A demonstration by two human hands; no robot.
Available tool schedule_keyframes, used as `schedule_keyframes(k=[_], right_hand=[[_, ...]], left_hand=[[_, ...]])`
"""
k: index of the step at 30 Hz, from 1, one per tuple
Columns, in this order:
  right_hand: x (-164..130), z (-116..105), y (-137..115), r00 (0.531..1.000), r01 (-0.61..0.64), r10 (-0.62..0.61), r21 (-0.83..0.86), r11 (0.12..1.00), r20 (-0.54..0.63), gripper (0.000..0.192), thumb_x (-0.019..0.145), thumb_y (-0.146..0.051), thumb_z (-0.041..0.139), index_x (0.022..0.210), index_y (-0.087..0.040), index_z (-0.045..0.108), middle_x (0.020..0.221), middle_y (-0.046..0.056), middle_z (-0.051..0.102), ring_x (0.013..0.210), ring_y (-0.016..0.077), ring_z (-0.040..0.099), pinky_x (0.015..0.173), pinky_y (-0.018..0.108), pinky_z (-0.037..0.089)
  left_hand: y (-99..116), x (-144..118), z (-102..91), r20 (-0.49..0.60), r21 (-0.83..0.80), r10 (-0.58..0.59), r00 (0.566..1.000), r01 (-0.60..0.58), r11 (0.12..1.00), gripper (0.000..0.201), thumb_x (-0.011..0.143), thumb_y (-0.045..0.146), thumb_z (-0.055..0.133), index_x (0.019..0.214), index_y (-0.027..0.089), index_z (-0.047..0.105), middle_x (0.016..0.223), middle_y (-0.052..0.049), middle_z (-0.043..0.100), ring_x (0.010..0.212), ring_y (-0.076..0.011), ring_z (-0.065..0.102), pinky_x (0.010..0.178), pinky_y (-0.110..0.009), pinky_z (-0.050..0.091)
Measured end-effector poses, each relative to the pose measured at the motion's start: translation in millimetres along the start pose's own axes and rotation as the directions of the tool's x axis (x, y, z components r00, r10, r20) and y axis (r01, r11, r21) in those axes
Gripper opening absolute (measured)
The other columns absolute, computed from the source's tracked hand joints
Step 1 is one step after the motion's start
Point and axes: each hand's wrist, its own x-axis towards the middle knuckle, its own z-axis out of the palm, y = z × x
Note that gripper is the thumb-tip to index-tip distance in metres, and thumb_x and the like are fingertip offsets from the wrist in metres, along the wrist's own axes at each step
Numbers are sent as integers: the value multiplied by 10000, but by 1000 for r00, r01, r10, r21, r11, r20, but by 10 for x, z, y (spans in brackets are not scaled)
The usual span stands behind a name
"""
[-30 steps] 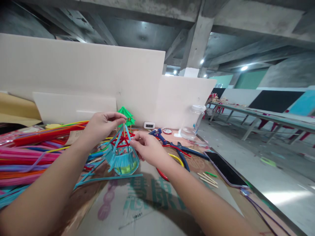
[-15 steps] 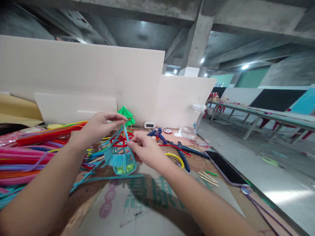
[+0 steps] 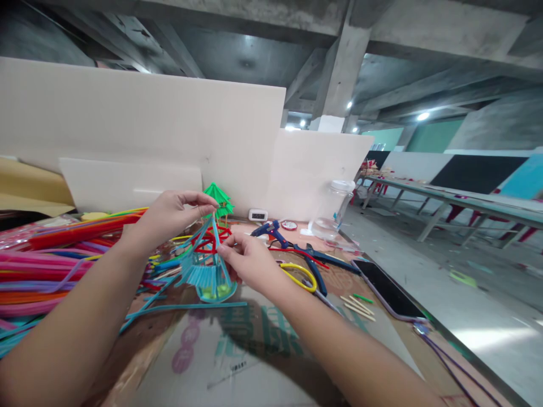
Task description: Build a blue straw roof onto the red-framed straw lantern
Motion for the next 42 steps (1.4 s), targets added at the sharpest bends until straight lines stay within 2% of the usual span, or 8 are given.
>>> schedule_keyframes(k=[15, 21, 29, 36, 39, 42], right_hand=[[-23, 85, -36, 998, -65, 67, 106, 992, -19, 267, 821, -408, 599, 698, -185, 519, 413, -69, 505, 309, 75, 460, 329, 169, 311], [-23, 98, -33, 997, -63, 67, 140, 988, -27, 283, 794, -430, 621, 692, -188, 517, 405, -73, 499, 304, 77, 452, 317, 170, 315], [-32, 76, -33, 996, -88, 90, 151, 985, -5, 285, 787, -418, 635, 679, -184, 514, 417, -59, 527, 315, 85, 475, 297, 165, 348], [-21, 71, -51, 994, -105, 106, 199, 974, 4, 288, 781, -418, 645, 682, -185, 508, 419, -61, 527, 305, 79, 463, 292, 162, 345], [-23, 73, -35, 995, -103, 103, 169, 980, 13, 286, 788, -427, 639, 700, -190, 505, 421, -63, 524, 316, 84, 464, 303, 169, 355], [-29, 67, -16, 996, -82, 83, 69, 994, -14, 267, 803, -429, 622, 748, -205, 487, 453, -54, 562, 338, 93, 472, 325, 177, 359]], left_hand=[[-35, 17, -3, 31, -19, 15, 999, -14, 1000, 286, 795, 400, 616, 934, 181, 738, 791, -19, 727, 705, -168, 623, 682, -261, 470], [-36, 16, -31, 68, -1, 69, 995, -69, 998, 289, 811, 380, 601, 974, 183, 735, 860, -34, 739, 771, -178, 642, 722, -263, 478], [9, -1, -49, 65, 34, 55, 996, -57, 998, 303, 814, 406, 600, 975, 192, 742, 722, -8, 717, 680, -164, 631, 716, -265, 490], [23, -13, -53, 72, 25, 49, 996, -51, 998, 306, 807, 419, 606, 962, 193, 742, 723, -7, 715, 658, -158, 625, 703, -260, 490], [38, -18, -55, 71, 29, 49, 996, -51, 998, 289, 813, 401, 603, 966, 198, 741, 710, -1, 710, 660, -155, 623, 708, -258, 487], [49, -19, -58, 70, 36, 46, 996, -48, 998, 279, 814, 388, 603, 961, 196, 740, 704, -1, 706, 666, -158, 622, 706, -258, 486]])
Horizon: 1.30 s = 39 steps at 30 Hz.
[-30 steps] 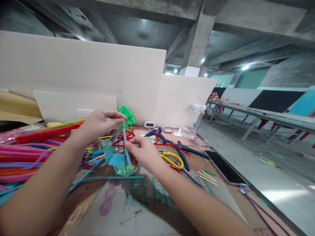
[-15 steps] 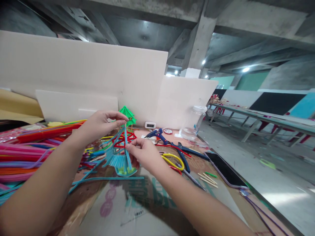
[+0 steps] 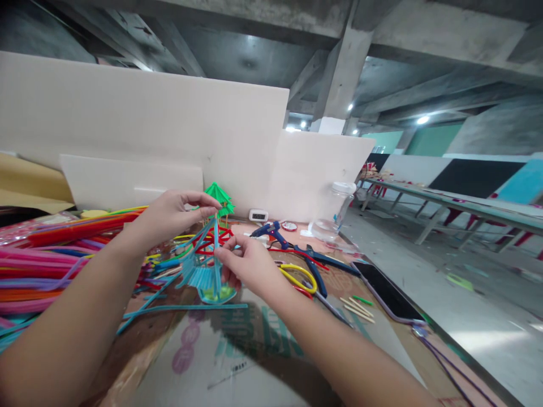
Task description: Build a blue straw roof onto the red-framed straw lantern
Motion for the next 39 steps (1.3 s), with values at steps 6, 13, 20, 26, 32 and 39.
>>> schedule_keyframes(k=[6, 13, 20, 26, 32, 39], right_hand=[[49, -80, -56, 967, 133, -169, -186, 973, -193, 254, 830, -445, 582, 858, -194, 559, 494, -67, 515, 419, 87, 455, 421, 194, 347], [187, -92, -172, 935, 217, -291, -323, 921, -201, 272, 821, -409, 572, 778, -150, 639, 662, -5, 577, 614, 115, 502, 570, 232, 378], [273, -79, -185, 957, 228, -278, -377, 898, -86, 299, 823, -423, 541, 760, -146, 635, 665, -4, 564, 621, 118, 483, 567, 238, 351], [295, -79, -228, 965, 202, -248, -355, 913, -88, 283, 796, -413, 565, 719, -148, 623, 629, -21, 532, 583, 102, 438, 538, 231, 317], [341, -97, -264, 978, 172, -204, -366, 915, -50, 301, 762, -422, 576, 673, -139, 626, 578, -24, 498, 540, 95, 404, 518, 239, 296], [357, -40, -207, 972, 166, -205, -283, 945, -115, 291, 747, -425, 589, 707, -141, 640, 615, -8, 541, 570, 111, 457, 553, 244, 346]], left_hand=[[17, 0, 3, 4, 8, 16, 1000, -16, 1000, 255, 816, 369, 597, 941, 200, 742, 732, -5, 717, 698, -164, 632, 704, -253, 480], [21, -3, 19, 5, 29, 39, 999, -39, 999, 258, 813, 371, 587, 936, 209, 746, 808, -14, 738, 745, -177, 641, 707, -260, 483], [12, -8, 8, -8, 15, 16, 1000, -15, 1000, 269, 800, 382, 589, 933, 208, 744, 654, -6, 699, 713, -190, 639, 669, -269, 487], [14, -1, -19, 9, 11, 39, 999, -39, 999, 272, 803, 379, 587, 927, 197, 746, 860, -24, 745, 789, -191, 656, 736, -273, 490], [4, -1, -18, 17, 5, 29, 999, -29, 1000, 285, 807, 380, 586, 947, 190, 747, 836, -21, 741, 721, -173, 645, 697, -260, 486], [-12, -5, -14, 3, 4, 16, 1000, -16, 1000, 298, 808, 400, 576, 959, 206, 744, 670, -4, 697, 677, -181, 627, 662, -267, 486]])
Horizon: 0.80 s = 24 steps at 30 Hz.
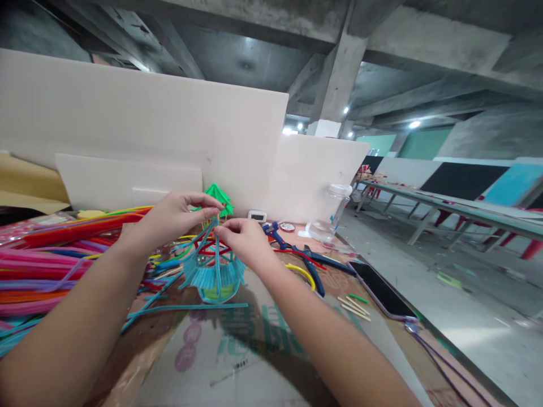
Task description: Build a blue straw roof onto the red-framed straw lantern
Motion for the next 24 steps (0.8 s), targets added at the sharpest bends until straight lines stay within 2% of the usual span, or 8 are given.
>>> schedule_keyframes(k=[8, 14, 24], right_hand=[[-37, 44, 60, 997, 39, -37, 27, 999, -64, 276, 772, -409, 579, 738, -148, 660, 632, 1, 574, 584, 121, 486, 553, 239, 360], [-54, 31, 69, 995, 55, -51, 44, 998, -87, 261, 779, -389, 580, 743, -145, 664, 633, -5, 565, 577, 114, 469, 542, 236, 350], [-42, 15, 81, 997, 61, -60, 21, 998, -44, 284, 775, -415, 583, 727, -147, 666, 607, -16, 547, 563, 109, 457, 545, 237, 350]], left_hand=[[14, -1, 0, 1, 10, -4, 1000, 4, 1000, 295, 807, 406, 581, 945, 203, 746, 786, -22, 730, 709, -179, 632, 689, -269, 484], [14, -6, 18, -10, -12, -1, 1000, 1, 1000, 275, 801, 409, 592, 923, 219, 748, 650, -6, 694, 674, -175, 627, 656, -262, 483], [33, -6, 7, 1, 12, -6, 1000, 6, 1000, 268, 799, 395, 596, 927, 219, 752, 580, 10, 664, 658, -186, 625, 656, -267, 476]])
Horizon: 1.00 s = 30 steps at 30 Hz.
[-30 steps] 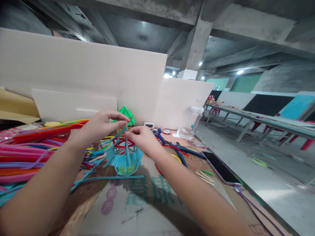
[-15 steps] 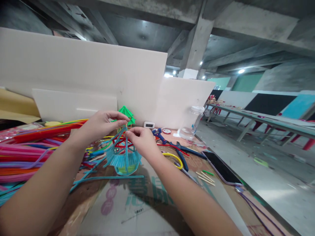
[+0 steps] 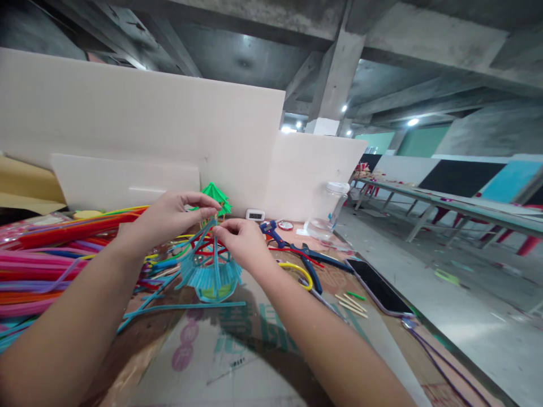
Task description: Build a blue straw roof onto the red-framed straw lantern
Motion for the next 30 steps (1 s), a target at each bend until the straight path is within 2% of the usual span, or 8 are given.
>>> schedule_keyframes(k=[12, 16, 19, 22, 26, 30], right_hand=[[-7, 13, -24, 1000, -14, 14, 2, 1000, -19, 282, 776, -412, 578, 748, -146, 668, 644, 1, 578, 586, 117, 478, 550, 239, 346], [-41, -82, -117, 999, 12, -15, -110, 994, -29, 299, 809, -432, 561, 811, -149, 660, 687, -1, 594, 622, 119, 489, 568, 238, 354], [-91, -227, -193, 999, 34, -43, -253, 967, -28, 341, 840, -470, 533, 761, -154, 635, 654, -12, 561, 592, 106, 461, 551, 236, 334], [-169, -356, -239, 994, 31, 16, -416, 909, 109, 392, 866, -486, 499, 710, -160, 650, 576, -29, 507, 518, 89, 402, 492, 240, 266], [-269, -372, -259, 948, 101, 92, -562, 821, 305, 400, 861, -483, 520, 647, -167, 640, 512, -39, 496, 462, 79, 385, 452, 248, 214], [-284, -278, -238, 953, 135, 56, -582, 802, 298, 327, 842, -444, 568, 665, -188, 667, 549, -38, 579, 496, 85, 464, 468, 240, 249]], left_hand=[[-23, 0, 6, -12, -33, -10, 1000, 10, 999, 266, 796, 411, 605, 920, 224, 748, 656, -4, 702, 695, -184, 636, 677, -265, 479], [-41, 10, 2, -4, -33, -9, 1000, 9, 999, 288, 802, 421, 603, 935, 209, 746, 714, -10, 720, 688, -178, 629, 677, -261, 475], [-57, 11, 3, -2, -34, -9, 1000, 9, 999, 312, 802, 443, 602, 950, 209, 746, 759, -12, 729, 672, -174, 622, 671, -261, 469], [-66, 7, 4, -8, -37, -2, 1000, 2, 999, 315, 808, 451, 596, 950, 211, 743, 809, -16, 736, 701, -175, 629, 695, -266, 467], [-66, 9, 4, -2, -48, -8, 1000, 8, 999, 314, 808, 453, 597, 941, 207, 739, 843, -16, 736, 729, -173, 634, 716, -267, 468], [-70, 17, 2, 4, -38, -21, 1000, 21, 999, 311, 806, 448, 602, 948, 206, 738, 803, -8, 728, 680, -158, 621, 721, -269, 473]])
